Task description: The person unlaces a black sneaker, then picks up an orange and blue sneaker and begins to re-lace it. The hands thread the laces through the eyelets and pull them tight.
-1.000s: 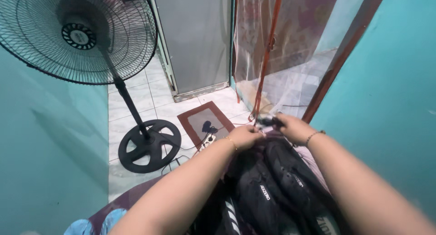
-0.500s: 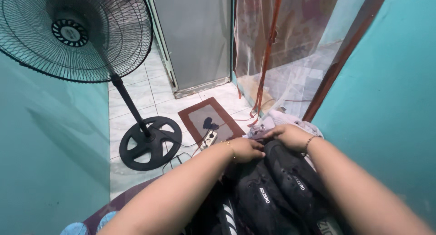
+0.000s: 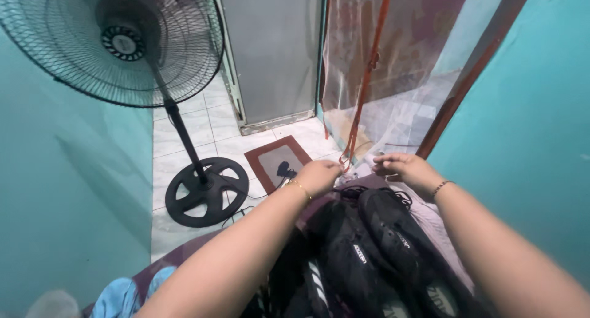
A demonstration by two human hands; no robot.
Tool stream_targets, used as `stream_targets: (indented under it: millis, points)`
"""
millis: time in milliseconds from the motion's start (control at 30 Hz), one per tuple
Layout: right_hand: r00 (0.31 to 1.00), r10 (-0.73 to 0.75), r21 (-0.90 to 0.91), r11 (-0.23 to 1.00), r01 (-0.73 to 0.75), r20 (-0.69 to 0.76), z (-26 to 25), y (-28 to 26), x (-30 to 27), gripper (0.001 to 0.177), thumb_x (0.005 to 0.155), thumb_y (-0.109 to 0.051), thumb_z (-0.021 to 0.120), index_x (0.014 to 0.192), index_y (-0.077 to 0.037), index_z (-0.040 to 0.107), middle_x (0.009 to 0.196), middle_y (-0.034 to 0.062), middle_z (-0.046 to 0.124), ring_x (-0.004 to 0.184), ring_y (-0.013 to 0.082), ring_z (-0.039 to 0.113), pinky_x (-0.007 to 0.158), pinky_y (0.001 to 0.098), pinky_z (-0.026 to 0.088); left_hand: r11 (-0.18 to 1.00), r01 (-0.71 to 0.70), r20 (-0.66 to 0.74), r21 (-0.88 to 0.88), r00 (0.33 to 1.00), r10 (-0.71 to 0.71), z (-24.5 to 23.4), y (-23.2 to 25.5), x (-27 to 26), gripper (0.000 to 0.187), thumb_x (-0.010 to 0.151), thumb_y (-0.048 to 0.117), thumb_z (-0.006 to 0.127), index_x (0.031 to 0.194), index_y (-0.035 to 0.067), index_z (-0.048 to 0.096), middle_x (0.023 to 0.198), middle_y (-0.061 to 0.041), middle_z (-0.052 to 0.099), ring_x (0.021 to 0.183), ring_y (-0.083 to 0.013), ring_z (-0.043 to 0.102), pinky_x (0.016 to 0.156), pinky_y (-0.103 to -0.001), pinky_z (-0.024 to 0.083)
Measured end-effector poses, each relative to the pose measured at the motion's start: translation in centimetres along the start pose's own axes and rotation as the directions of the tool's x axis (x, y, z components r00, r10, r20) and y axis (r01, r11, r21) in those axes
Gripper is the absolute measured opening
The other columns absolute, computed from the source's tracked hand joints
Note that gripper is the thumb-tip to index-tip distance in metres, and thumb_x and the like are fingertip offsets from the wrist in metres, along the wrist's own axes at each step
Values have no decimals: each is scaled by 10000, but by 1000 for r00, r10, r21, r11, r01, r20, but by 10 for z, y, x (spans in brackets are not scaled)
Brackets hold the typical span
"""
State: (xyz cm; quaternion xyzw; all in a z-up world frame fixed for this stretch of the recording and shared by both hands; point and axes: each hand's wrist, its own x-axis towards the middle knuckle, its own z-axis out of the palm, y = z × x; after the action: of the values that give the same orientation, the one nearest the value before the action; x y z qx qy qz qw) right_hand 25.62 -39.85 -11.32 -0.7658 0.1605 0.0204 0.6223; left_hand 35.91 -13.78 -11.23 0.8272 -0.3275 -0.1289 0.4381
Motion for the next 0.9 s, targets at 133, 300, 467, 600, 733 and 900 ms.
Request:
stream_targets:
  millis: [133, 300, 467, 600, 733, 900]
  points:
    - [997, -60, 11, 998, 59, 47, 34, -65, -50, 414, 1011, -225, 503, 1395, -109, 608, 1309, 88, 704, 1234, 204, 644, 1015, 378, 500, 978, -101, -58, -182, 994, 92, -42, 23, -37, 423, 929, 386, 595, 1186, 83, 740, 1104, -123, 775, 992, -228, 722, 887, -326, 542]
    - [943, -224, 75, 975, 212, 247, 123, -129, -116, 534, 988, -232, 515, 1512, -129, 502, 1438, 106, 610, 1276, 248, 572, 1041, 406, 472, 935, -42, -110, -353, 994, 2, -105, 53, -147, 451, 976, 290, 604, 1366, 71, 663, 1186, -170, 739, 997, -238, 664, 881, -348, 511]
    - [875, -273, 56, 960, 273, 400, 234, -155, -181, 578, 975, -300, 529, 1533, -172, 443, 1526, 58, 534, 1382, 206, 511, 1126, 405, 410, 945, -242, -353, -222, 923, 154, -145, 54, -285, 520, 954, 223, 592, 1436, 34, 543, 1349, -143, 677, 1198, -178, 657, 1009, -302, 492]
    - [846, -145, 33, 988, 149, 514, 318, -159, -230, 618, 968, -373, 507, 1553, -213, 383, 1565, 34, 485, 1416, 200, 476, 1118, 425, 408, 951, -107, -460, -289, 887, -40, -158, 37, -395, 558, 932, 228, 614, 1458, 79, 505, 1377, -148, 653, 1204, -225, 656, 1013, -330, 494]
    - [778, -125, 111, 991, 72, 616, 389, -153, -266, 649, 959, -379, 514, 1569, -218, 359, 1587, 38, 450, 1415, 255, 475, 1124, 440, 406, 993, 105, -656, 54, 753, -44, -169, 10, -489, 582, 890, 256, 670, 1434, 99, 539, 1385, -200, 602, 1278, -365, 539, 1066, -440, 392]
    - [779, -80, -9, 994, 110, 622, 462, -129, -284, 624, 974, -364, 500, 1569, -228, 368, 1585, 7, 473, 1426, 208, 471, 1111, 389, 398, 912, 360, -826, 198, 563, -43, -186, -39, -560, 552, 854, 250, 680, 1382, 114, 595, 1397, -178, 602, 1362, -384, 470, 1151, -522, 264]
